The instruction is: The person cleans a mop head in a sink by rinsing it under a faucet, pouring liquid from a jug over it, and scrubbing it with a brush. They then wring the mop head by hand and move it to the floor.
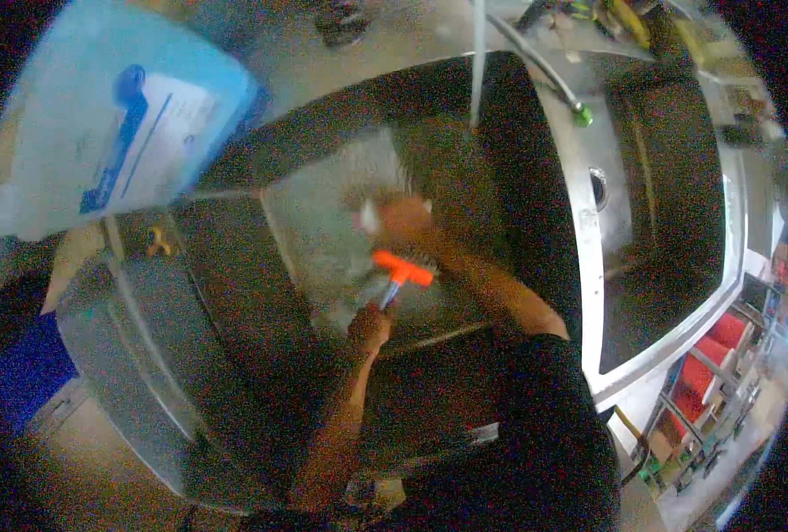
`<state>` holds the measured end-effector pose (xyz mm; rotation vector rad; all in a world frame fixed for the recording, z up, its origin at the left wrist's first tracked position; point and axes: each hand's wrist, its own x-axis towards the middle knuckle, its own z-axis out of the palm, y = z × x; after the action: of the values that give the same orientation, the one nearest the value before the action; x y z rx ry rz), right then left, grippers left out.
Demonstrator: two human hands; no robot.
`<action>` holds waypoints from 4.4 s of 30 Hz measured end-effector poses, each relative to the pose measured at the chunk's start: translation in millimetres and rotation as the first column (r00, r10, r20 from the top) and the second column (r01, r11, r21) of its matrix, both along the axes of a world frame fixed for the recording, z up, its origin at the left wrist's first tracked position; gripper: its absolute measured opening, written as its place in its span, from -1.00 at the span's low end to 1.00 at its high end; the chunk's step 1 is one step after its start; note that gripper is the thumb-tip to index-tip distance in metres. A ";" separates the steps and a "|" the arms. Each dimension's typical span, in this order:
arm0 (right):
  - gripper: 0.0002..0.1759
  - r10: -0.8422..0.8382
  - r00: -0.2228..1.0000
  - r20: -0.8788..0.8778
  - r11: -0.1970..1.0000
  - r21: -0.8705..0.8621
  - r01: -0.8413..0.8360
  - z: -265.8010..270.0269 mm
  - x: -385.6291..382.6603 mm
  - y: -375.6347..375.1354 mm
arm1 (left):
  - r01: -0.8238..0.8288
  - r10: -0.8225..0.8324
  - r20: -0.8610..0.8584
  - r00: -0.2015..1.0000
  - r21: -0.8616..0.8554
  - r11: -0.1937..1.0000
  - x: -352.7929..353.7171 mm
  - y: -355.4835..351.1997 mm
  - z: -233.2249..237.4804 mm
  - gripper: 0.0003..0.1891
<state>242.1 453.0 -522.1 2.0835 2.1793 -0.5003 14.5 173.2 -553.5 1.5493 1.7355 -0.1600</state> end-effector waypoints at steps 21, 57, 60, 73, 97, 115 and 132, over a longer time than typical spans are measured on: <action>-0.25 -0.128 0.934 -0.333 0.988 0.037 0.149 3.1 -1.9 -75.8 | 0.032 -0.043 -0.060 0.997 -0.176 0.984 16.1 56.7 96.6 -0.26; -0.21 -0.344 0.854 -0.390 0.921 -0.316 0.227 -16.7 55.5 -42.9 | 0.134 -0.136 -0.148 0.980 -0.024 0.991 31.4 59.1 81.0 -0.29; -0.29 -0.352 -0.183 -0.918 0.914 -0.380 0.145 -42.7 40.7 -76.4 | 0.118 -0.124 -0.082 0.989 -0.073 0.990 22.5 53.1 75.9 -0.28; -0.36 -0.177 0.875 -0.452 0.984 -0.070 0.163 -0.3 38.8 -125.6 | 0.114 -0.125 -0.148 0.981 -0.077 0.990 36.8 68.4 80.0 -0.23; -0.31 -0.125 0.920 -0.371 0.992 -0.051 0.114 -11.4 37.4 -79.3 | 0.180 -0.194 -0.094 0.976 -0.141 0.974 25.1 55.6 70.7 -0.51; -0.26 -0.163 0.917 -0.364 0.982 0.031 0.187 -23.1 13.0 -36.5 | 0.263 -0.249 -0.145 0.958 0.086 0.961 11.0 54.2 36.4 -0.35; -0.18 0.443 0.896 -0.023 0.889 -0.119 -0.443 3.0 -52.5 30.9 | 0.141 -0.117 -0.112 0.987 0.239 0.961 24.3 49.8 55.7 -0.35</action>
<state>189.6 483.8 -519.1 1.4519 2.4450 -0.5566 38.8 222.9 -497.8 1.8648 1.7826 -0.0875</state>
